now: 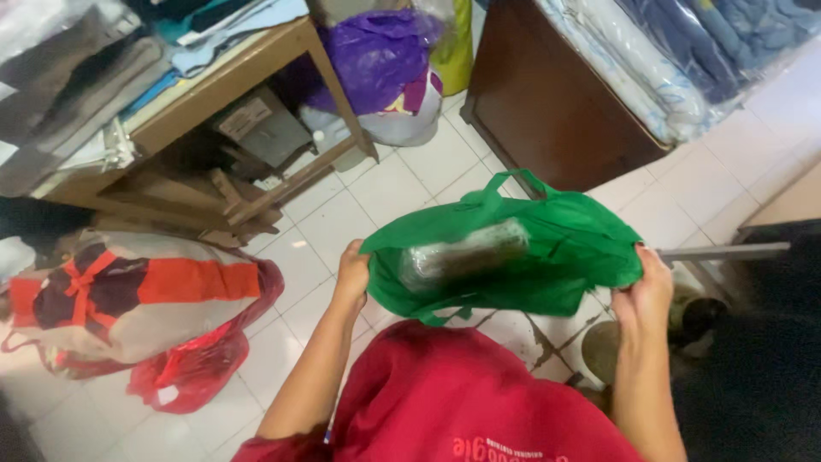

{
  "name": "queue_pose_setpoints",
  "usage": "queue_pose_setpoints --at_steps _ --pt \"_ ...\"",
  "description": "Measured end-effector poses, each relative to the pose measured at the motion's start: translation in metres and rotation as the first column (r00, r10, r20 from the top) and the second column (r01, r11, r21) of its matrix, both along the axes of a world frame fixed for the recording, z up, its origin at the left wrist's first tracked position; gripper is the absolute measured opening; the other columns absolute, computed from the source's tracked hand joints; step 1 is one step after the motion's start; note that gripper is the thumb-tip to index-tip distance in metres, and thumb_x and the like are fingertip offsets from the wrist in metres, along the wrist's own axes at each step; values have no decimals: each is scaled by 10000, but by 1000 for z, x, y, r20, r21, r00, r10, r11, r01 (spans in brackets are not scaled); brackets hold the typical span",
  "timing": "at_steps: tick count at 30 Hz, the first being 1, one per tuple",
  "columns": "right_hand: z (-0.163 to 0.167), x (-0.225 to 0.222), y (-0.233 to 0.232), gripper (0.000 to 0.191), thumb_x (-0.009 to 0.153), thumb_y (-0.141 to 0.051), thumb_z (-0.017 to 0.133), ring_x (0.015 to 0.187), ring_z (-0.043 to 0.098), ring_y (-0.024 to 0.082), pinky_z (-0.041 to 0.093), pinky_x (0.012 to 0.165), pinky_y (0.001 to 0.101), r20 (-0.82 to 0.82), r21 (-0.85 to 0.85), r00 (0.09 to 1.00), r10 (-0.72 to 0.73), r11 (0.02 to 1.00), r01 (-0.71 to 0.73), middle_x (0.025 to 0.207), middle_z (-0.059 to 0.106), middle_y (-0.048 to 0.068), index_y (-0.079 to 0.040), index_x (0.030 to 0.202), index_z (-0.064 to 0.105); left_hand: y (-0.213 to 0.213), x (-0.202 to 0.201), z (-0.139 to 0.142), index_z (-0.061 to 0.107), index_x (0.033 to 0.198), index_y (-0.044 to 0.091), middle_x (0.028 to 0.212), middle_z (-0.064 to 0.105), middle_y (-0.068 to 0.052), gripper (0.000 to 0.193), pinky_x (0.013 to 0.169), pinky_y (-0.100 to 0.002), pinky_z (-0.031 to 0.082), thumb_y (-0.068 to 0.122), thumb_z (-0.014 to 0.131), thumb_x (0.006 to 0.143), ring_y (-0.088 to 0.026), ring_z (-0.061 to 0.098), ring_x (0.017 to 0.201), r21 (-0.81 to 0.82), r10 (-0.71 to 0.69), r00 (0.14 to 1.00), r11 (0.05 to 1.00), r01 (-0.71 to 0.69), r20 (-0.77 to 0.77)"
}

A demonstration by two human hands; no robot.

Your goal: The person places a wrapped item into a green reusable bag and sets it aside. They then pick up a stack of folded t-shirts, smooth them, and use a box cutter to slice through the plastic wrapping. Finally, they place the stack of shirts into a clear plastic bag.

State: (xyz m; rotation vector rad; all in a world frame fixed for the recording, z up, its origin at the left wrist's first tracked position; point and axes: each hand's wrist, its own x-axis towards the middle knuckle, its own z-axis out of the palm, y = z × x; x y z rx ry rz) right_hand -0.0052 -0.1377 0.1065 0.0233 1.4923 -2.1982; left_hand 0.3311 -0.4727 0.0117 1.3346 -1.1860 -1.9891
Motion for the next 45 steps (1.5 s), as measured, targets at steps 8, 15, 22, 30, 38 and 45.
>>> queue_pose_setpoints --at_steps 8,15,22,30,38,45 --pt "-33 -10 -51 118 1093 -92 606 843 641 130 509 736 261 -114 79 990 84 994 -76 983 666 60 7 1044 647 -75 84 12 645 977 19 857 655 -52 152 657 -269 490 -26 503 947 -124 590 757 -236 -17 1000 972 18 8" --pt "-94 -22 -95 147 1094 -145 651 626 468 66 372 571 224 -133 322 967 219 932 -166 810 600 -2 -27 1007 666 -99 101 -28 647 956 6 782 656 -49 179 600 -285 491 -53 485 908 -128 590 682 -238 67 993 970 -43 95" --pt "-151 -72 -236 187 1042 -193 643 621 472 53 356 551 233 -113 417 865 489 814 -405 740 587 -39 -42 941 683 -151 63 -100 658 951 -4 799 673 -71 172 592 -279 492 -55 495 937 -145 601 684 -171 246 964 959 -227 104" --pt "-241 -139 -426 335 1038 -305 602 565 491 113 382 507 306 4 719 497 868 343 -605 659 563 38 -20 905 719 -225 -8 -152 665 992 -28 823 678 -132 214 552 -325 483 -81 486 887 -191 597 654 -100 467 794 878 -468 389" --pt "-335 -148 -579 332 1003 -312 569 517 567 162 452 507 331 41 796 355 934 184 -576 634 642 77 -35 870 695 -312 -69 -293 633 952 0 702 597 -127 241 363 -367 369 63 400 951 -225 519 450 313 603 785 725 -613 142" --pt "-406 -123 -680 362 1033 -258 567 521 540 156 429 494 319 67 706 477 877 296 -644 652 618 70 21 821 659 -402 -88 -371 645 1087 13 932 674 -72 179 496 -357 493 33 510 972 -197 616 712 95 117 742 967 -236 660"
